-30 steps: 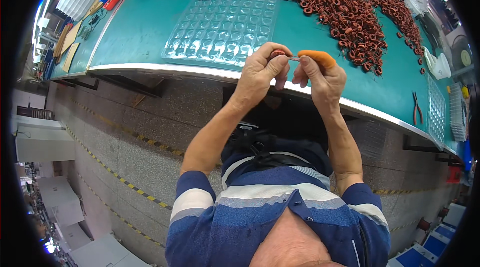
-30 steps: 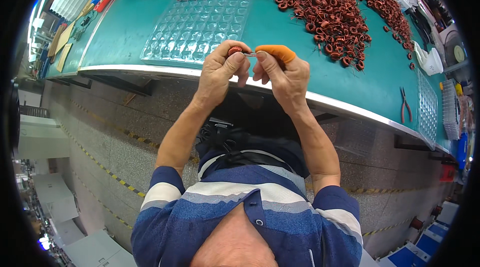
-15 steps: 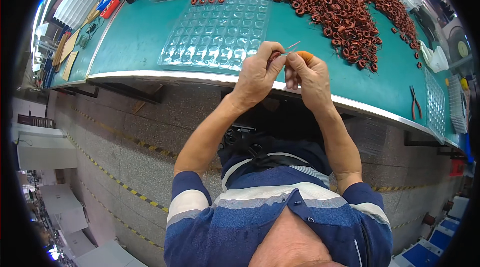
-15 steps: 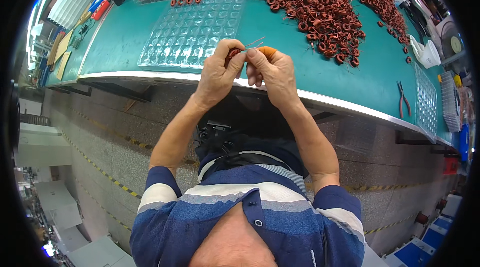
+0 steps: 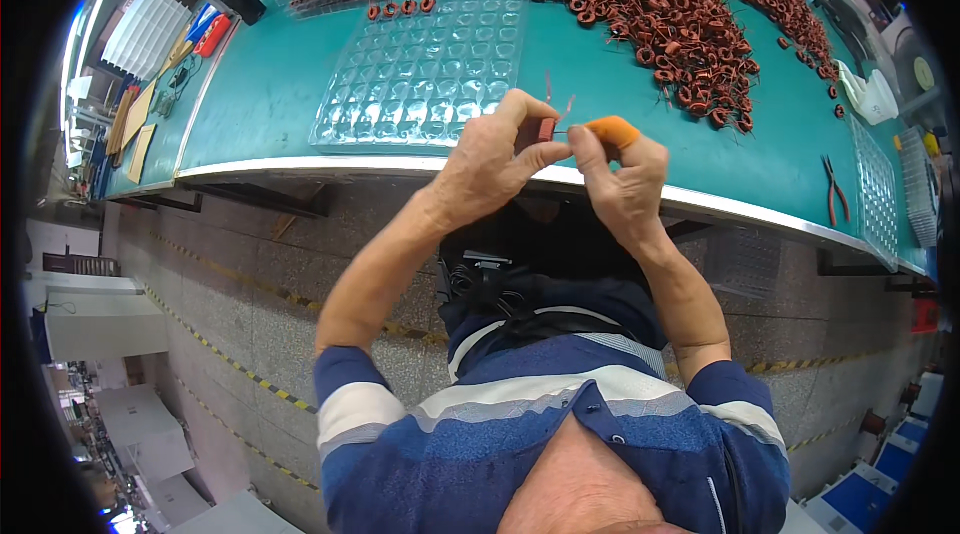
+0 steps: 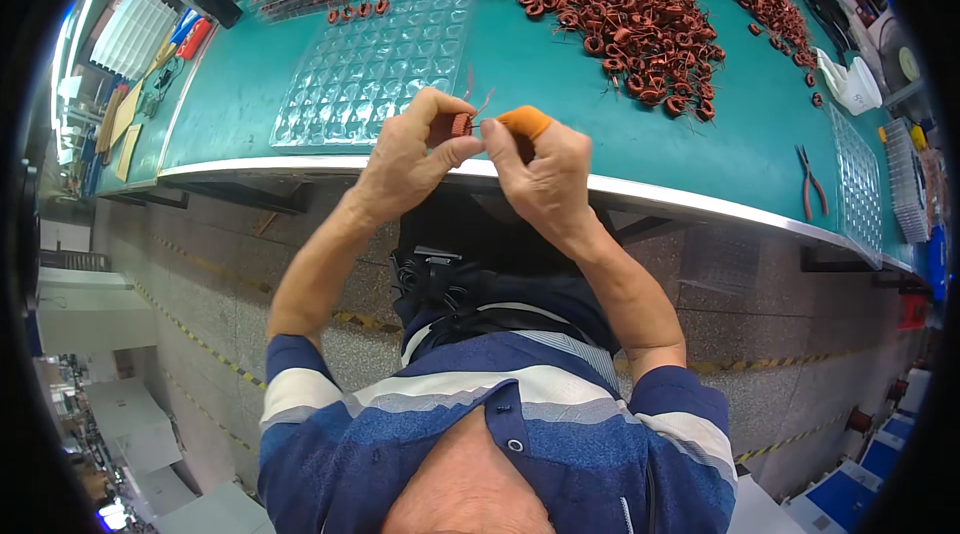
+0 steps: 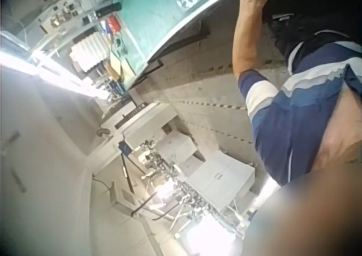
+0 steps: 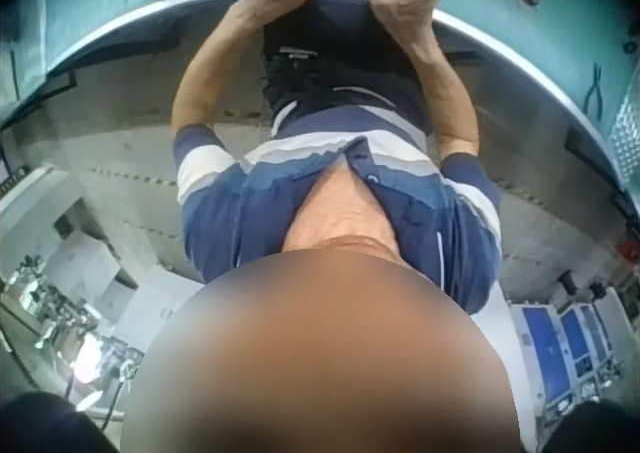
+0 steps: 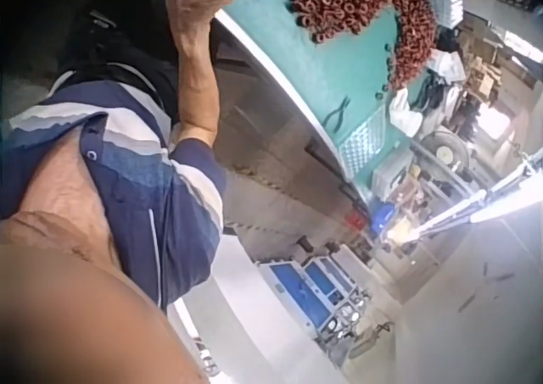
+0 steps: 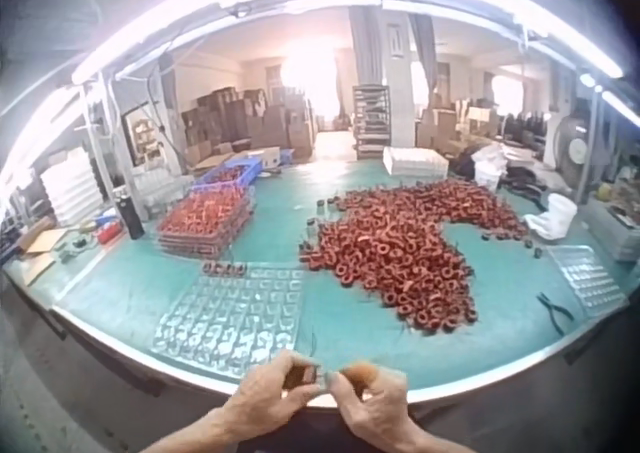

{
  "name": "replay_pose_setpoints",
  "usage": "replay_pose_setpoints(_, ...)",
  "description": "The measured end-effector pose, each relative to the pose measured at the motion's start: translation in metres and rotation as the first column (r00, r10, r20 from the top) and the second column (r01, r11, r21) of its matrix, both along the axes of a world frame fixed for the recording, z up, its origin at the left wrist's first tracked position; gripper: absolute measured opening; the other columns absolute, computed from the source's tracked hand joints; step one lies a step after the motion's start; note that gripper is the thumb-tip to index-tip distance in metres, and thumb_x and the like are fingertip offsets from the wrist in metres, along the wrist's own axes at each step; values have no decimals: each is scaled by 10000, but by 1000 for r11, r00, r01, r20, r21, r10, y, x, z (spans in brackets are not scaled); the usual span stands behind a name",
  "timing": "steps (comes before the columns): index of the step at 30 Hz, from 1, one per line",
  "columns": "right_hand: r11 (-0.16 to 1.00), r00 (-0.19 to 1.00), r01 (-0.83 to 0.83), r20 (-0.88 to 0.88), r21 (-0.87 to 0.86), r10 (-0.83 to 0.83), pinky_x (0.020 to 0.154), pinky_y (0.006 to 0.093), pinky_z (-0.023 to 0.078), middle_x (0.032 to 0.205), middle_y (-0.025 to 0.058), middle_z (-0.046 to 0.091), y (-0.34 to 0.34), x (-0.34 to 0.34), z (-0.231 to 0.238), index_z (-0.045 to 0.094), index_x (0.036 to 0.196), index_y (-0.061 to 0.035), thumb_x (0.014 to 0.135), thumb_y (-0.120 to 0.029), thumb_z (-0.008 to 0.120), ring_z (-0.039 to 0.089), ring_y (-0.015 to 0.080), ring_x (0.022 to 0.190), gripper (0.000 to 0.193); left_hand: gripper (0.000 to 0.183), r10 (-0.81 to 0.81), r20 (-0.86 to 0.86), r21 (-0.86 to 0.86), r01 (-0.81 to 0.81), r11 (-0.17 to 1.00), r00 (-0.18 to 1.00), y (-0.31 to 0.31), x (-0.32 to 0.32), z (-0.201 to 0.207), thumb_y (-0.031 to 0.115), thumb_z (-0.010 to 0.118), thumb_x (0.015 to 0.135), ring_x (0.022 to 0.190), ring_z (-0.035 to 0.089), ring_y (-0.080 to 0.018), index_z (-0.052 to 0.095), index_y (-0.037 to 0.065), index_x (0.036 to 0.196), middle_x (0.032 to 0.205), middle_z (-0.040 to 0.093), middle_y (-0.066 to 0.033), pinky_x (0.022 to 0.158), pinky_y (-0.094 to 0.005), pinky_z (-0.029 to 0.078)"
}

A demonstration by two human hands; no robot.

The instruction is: The recorder is arranging small electronic coils with wire leads into a clear plastic sorting tray on a workbench.

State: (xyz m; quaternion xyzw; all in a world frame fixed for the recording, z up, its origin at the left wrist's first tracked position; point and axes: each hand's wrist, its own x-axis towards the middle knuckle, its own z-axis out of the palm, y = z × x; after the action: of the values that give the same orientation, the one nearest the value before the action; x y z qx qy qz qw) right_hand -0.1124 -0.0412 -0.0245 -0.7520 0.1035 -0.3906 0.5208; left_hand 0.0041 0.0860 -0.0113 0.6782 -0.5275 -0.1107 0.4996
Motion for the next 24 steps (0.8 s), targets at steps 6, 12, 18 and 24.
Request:
replay_pose_setpoints(6,897,980,-178,-12,406,200,465,202,354,594,-27,576,-11,-6,10,660,791,17,889,-201,694,473,26,529,241,269,-394,-653,-488,39,872,647,-14,-28,-25,233,475,1012,655,592,-155,428,-1,1135,817,554,-83,607,-264,507)
replay_pose_setpoints(12,889,973,-222,31,400,229,612,201,447,801,24,645,-10,3,-1,648,999,26,874,-204,716,573,70,701,270,288,-245,-709,-344,-21,939,662,-14,-28,-26,193,461,1013,633,568,-137,473,-16,1211,788,560,-65,592,-250,492)
replay_pose_setpoints(18,873,969,-244,75,422,234,686,208,457,827,20,631,-10,6,-17,643,1090,11,914,-253,665,578,79,783,319,228,-150,-690,-263,-53,963,708,-15,-23,-30,178,486,1002,607,542,-97,557,-20,1091,716,560,-32,551,-229,449)
replay_pose_setpoints(24,741,926,-342,73,578,370,647,218,444,790,23,625,-31,9,-28,689,983,1,945,-286,614,559,85,715,299,187,-103,-730,-144,-5,989,676,-7,-21,-34,159,486,996,573,512,-73,570,2,1055,690,530,-8,503,-207,403)
